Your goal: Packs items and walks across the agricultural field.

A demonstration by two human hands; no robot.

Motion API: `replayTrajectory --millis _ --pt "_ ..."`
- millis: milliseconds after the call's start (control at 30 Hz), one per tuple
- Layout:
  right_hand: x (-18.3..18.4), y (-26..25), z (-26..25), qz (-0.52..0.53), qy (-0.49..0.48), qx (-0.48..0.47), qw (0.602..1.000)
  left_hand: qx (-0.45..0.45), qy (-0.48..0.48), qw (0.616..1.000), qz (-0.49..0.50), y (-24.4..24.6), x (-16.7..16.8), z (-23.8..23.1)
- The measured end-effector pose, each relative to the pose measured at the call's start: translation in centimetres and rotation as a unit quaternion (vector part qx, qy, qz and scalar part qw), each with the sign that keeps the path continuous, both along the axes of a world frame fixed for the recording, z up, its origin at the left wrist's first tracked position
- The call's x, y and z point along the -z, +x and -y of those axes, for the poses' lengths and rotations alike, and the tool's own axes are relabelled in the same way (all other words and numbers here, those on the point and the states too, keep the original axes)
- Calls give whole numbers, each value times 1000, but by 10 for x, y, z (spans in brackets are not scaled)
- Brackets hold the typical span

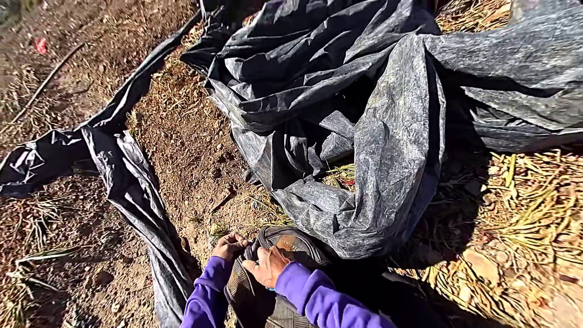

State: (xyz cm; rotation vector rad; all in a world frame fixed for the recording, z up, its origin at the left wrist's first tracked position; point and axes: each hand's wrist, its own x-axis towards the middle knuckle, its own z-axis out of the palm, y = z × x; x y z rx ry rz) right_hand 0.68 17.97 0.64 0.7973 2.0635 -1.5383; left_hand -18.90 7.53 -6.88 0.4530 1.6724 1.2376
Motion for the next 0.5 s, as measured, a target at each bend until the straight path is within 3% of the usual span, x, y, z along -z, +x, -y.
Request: replayTrajectory --millis 133,267,333,433,500 --pt "6 -18 8 14 47 -10 999 -8 -28 999 -39 3 1 -7" --pt "11 -27 2 5 6 2 1000 -20 -39 996 -79 5 1 -10" --pt "11 -25 -6 0 -1 -18 1000 -23 -94 987 -126 3 4 -11" --pt "9 -13 -5 0 -16 -82 996 29 -225 946 -232 -8 44 -1" --pt "10 -4 2 2 -20 -107 994 63 -262 927 -260 -12 74 0"
